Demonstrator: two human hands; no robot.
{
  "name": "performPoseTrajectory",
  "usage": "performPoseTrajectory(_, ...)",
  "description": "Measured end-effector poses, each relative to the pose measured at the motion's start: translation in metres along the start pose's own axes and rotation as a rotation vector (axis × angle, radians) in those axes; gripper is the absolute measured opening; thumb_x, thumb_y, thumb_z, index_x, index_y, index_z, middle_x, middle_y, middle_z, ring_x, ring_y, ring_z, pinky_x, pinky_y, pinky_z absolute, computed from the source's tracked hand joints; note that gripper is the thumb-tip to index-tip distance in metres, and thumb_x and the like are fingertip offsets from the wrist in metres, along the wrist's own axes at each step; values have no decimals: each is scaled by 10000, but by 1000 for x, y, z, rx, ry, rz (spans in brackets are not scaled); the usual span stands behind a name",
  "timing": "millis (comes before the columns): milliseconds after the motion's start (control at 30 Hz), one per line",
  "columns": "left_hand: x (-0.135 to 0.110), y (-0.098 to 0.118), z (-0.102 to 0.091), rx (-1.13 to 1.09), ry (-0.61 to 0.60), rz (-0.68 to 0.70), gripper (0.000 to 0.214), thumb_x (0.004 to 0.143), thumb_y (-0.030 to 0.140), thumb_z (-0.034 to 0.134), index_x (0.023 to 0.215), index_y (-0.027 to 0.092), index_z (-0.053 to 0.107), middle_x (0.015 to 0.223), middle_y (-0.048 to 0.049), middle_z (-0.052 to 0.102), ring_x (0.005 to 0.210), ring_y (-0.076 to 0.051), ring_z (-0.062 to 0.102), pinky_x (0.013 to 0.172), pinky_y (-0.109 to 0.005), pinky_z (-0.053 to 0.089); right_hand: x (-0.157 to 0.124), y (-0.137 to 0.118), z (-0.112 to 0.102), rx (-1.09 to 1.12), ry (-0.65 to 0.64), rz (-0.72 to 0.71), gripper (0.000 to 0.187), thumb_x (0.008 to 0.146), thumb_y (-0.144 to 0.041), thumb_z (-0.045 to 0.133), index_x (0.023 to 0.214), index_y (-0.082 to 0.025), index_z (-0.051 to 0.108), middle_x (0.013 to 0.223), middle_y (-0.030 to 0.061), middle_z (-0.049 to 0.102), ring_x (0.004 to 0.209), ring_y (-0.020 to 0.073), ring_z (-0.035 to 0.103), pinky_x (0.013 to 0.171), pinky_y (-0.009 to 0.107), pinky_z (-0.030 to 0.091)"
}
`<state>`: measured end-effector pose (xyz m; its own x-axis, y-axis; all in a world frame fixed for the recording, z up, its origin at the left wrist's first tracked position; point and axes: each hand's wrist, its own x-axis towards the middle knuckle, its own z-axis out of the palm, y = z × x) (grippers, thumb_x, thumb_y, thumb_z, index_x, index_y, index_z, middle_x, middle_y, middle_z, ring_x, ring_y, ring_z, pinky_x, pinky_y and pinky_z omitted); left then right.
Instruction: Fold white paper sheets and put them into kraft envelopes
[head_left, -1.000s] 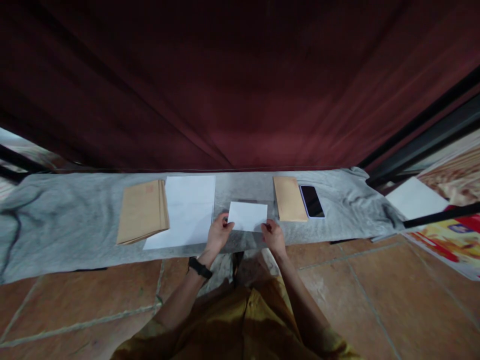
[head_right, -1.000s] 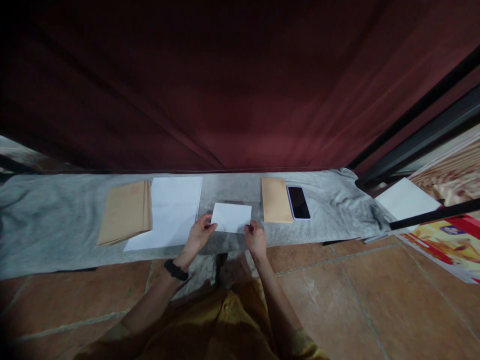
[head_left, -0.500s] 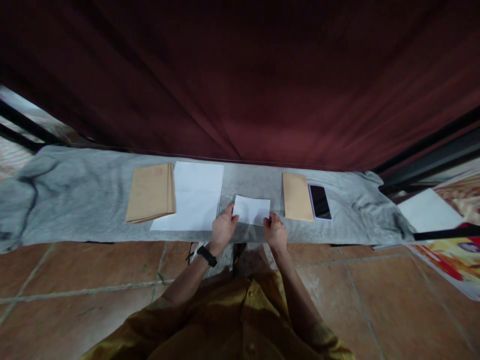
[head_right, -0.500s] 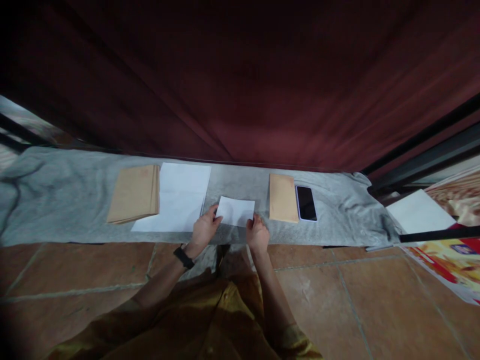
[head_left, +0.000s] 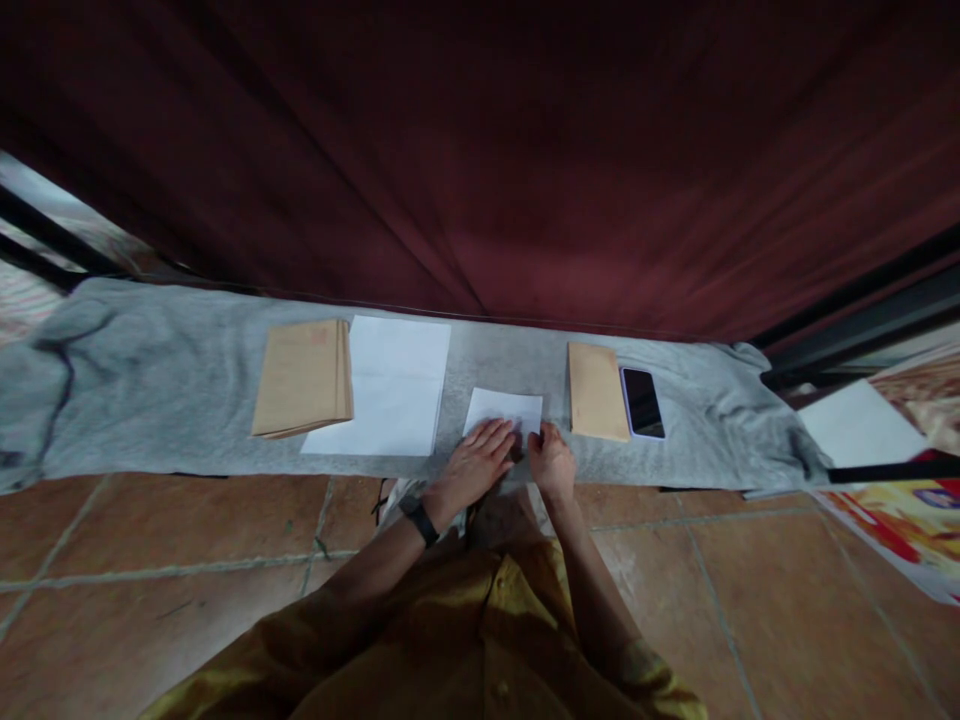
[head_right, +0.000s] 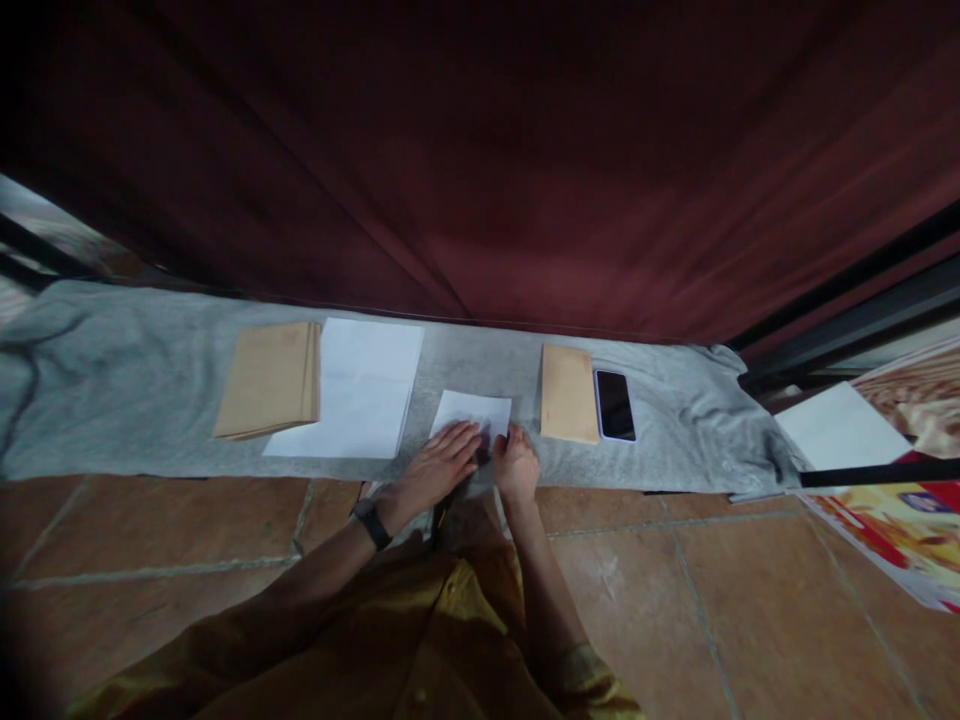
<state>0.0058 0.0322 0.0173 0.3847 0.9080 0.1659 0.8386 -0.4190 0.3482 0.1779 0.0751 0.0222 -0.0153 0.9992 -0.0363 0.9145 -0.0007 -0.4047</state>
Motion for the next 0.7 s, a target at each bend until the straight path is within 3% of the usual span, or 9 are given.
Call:
performPoseTrajectory(100,-7,7,9,120,-42,45,610,981,448,530,1492,126,447,1621,-150,379,1522,-273,307,1262,-469,223,0,0,-1,4,-1,-1,266,1008,-250,494,1220,-154,624,1086,101,737,905,180,690,734,247,441)
performPoseTrajectory(233,-12,6,11,249,-83,82,702,971,480,541,1551,127,360,1658,-141,296,1547,-264,244,1274,-469,193,1,1,-1,3,-5,8,255,1012,-258,502,1217,-163,621,1106,96,737,917,180,686,730,244,432)
performPoseTrajectory(700,-21,-23,1,313,-100,169,718,973,543,520,1539,121,388,1636,-150,339,1525,-266,302,1261,-424,230,-3,2,5,-5,96,-15,298,1035,-309,457,1221,-153,630,1094,116,712,879,206,672,706,278,438)
